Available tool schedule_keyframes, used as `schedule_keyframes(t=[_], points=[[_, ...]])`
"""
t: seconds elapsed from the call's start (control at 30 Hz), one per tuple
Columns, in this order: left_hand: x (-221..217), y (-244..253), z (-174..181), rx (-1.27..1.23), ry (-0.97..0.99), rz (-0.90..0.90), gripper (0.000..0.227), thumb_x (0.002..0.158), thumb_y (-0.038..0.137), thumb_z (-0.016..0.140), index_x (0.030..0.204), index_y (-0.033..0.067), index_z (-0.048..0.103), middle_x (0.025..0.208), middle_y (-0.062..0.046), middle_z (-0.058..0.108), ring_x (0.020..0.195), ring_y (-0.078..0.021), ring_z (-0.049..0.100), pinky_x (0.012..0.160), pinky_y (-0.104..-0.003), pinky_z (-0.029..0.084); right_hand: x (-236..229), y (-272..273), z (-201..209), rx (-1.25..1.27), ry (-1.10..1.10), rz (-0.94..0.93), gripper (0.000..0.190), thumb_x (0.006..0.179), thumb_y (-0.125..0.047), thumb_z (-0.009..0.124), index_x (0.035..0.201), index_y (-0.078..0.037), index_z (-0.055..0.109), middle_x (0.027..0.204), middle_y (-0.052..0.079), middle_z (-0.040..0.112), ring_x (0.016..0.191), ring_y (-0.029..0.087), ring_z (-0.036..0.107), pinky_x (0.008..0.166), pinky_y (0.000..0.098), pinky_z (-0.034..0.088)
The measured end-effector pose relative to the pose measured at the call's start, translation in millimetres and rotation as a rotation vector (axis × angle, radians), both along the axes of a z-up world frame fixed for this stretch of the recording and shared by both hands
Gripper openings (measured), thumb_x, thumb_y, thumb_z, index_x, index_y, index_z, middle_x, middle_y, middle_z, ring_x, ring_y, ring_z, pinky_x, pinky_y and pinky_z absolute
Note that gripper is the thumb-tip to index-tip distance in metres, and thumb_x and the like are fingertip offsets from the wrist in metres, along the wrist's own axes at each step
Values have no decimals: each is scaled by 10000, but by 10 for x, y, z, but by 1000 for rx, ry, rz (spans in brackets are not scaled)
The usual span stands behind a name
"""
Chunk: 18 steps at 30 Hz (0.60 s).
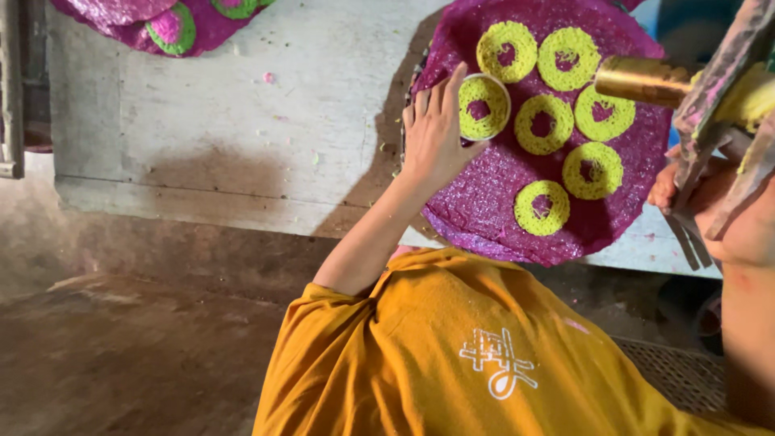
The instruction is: The person applies yellow and pink paste onto red circular bases using a wooden mold and an applicator stick.
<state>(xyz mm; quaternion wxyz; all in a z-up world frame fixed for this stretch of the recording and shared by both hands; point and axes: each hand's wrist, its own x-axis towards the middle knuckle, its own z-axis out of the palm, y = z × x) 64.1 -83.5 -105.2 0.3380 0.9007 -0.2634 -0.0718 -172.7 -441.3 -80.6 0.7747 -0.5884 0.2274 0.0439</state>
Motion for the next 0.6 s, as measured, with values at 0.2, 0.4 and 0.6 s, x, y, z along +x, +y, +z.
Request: schedule_keyframes(t=[0.2, 0.4, 0.6], points=[[-167, 95, 106, -21, -188, -176, 785, 835, 387, 835, 1517, 307, 454, 1625, -90, 282, 1410, -382, 352, 1132, -582, 338, 10, 284, 235, -55, -102, 35, 1005, 917, -949, 473, 1200, 15, 505, 881, 166, 565, 782, 274, 499, 809, 424, 402], [-293, 130, -12, 57, -286, -219, 504, 924, 364, 742, 1408, 301, 620, 1648, -34, 277, 1453, -345, 323, 1169, -589, 315, -9, 439, 340, -112, -89, -23, 1074, 834, -989, 439, 1138, 38, 520, 847, 128, 546, 742, 311, 522, 701, 437, 409], [-274, 117, -41, 27, -281, -254, 486, 931, 367, 714, 1402, 282, 632, 1632, -57, 309, 1444, -350, 332, 1163, -574, 321, 16, 548, 448, -148, -93, -31, 1084, 829, -1000, 407, 1128, 35, 531, 850, 131, 561, 743, 314, 529, 706, 435, 421]])
